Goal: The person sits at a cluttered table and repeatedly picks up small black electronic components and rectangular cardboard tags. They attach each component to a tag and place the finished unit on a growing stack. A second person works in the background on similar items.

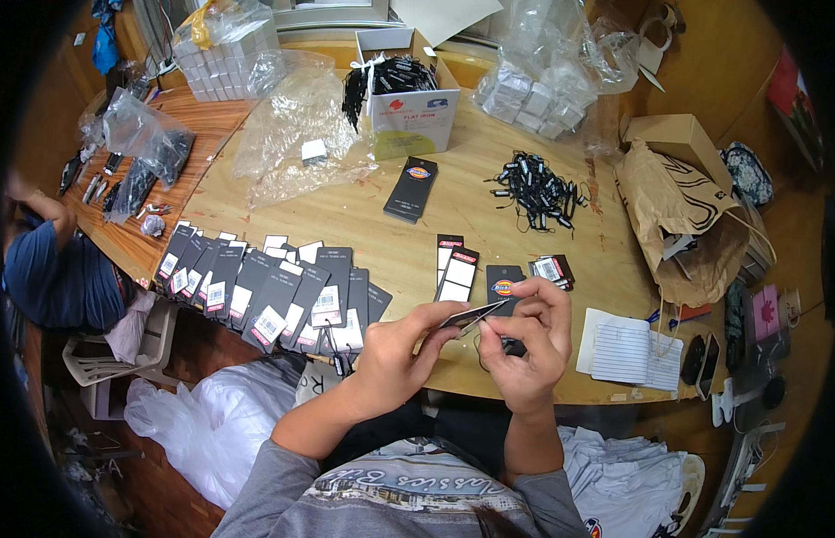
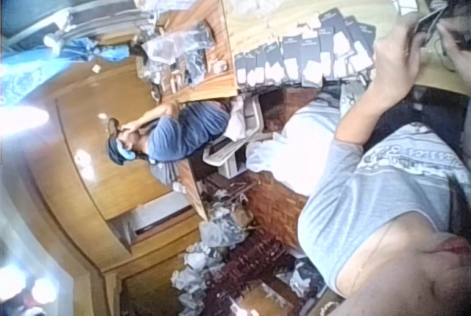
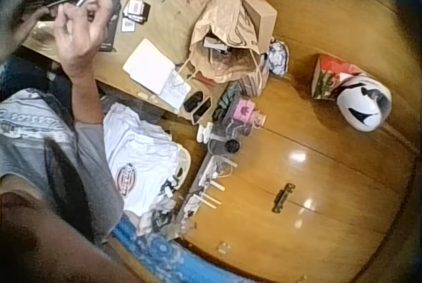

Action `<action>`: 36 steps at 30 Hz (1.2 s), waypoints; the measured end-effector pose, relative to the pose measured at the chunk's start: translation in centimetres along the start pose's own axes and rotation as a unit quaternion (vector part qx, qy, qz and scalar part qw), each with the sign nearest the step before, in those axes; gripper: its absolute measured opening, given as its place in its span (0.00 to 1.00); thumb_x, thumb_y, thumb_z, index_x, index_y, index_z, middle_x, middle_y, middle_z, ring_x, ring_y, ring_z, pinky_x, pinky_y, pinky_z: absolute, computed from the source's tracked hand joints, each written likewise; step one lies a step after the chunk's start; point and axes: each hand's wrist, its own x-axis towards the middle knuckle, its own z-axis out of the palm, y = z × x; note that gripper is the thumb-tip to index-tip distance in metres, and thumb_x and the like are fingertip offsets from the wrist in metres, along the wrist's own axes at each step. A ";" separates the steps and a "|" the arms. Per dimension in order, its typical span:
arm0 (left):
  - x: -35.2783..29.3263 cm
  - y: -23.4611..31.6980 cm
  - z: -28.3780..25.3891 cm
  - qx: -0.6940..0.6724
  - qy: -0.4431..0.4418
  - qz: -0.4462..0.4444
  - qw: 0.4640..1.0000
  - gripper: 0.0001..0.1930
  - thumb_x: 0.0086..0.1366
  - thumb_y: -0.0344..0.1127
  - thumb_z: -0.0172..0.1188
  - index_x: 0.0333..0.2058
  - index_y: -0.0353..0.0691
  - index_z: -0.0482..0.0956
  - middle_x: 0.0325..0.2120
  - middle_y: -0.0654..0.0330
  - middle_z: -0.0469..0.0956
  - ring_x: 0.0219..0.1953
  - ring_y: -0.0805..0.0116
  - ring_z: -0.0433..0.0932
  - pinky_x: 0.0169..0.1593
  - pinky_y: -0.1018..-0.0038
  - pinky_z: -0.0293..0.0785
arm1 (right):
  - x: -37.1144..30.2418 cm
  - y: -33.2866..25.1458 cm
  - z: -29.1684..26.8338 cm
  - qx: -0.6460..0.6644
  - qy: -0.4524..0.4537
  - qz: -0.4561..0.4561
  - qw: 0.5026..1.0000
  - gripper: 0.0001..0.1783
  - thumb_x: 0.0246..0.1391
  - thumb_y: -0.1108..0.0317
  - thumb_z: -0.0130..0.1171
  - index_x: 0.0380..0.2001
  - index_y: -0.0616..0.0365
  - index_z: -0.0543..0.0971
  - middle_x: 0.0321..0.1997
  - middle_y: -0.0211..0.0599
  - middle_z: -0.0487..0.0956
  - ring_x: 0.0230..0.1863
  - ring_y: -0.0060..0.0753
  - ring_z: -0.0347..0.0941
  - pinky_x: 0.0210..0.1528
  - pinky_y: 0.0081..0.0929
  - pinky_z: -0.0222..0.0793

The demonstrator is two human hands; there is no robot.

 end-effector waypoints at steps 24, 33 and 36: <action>-0.1 -0.3 -0.8 -0.128 0.013 -0.038 0.991 0.07 0.51 0.16 0.45 0.27 0.30 0.71 0.32 0.48 0.73 0.34 0.67 0.73 0.37 0.79 0.69 | -0.5 -0.4 0.3 0.033 -0.019 -0.021 0.999 0.10 0.28 0.79 0.62 0.19 0.60 0.72 0.31 0.38 0.68 0.18 0.21 0.62 0.17 0.15 0.58; 0.4 1.2 -0.8 -0.057 -0.014 -0.006 0.998 0.17 0.47 0.13 0.46 0.35 0.33 0.74 0.30 0.53 0.74 0.31 0.68 0.74 0.33 0.80 0.70 | -1.2 -0.8 0.2 -0.027 0.009 -0.015 0.999 0.10 0.28 0.79 0.61 0.20 0.59 0.73 0.28 0.36 0.61 0.27 0.26 0.58 0.25 0.17 0.56; 0.1 1.3 -0.8 -0.058 0.012 -0.001 0.998 0.14 0.45 0.15 0.49 0.32 0.32 0.74 0.29 0.50 0.74 0.31 0.63 0.75 0.33 0.78 0.70 | -1.2 -1.0 0.2 -0.033 0.014 -0.017 0.999 0.10 0.28 0.79 0.61 0.20 0.60 0.72 0.27 0.36 0.62 0.26 0.26 0.59 0.25 0.18 0.57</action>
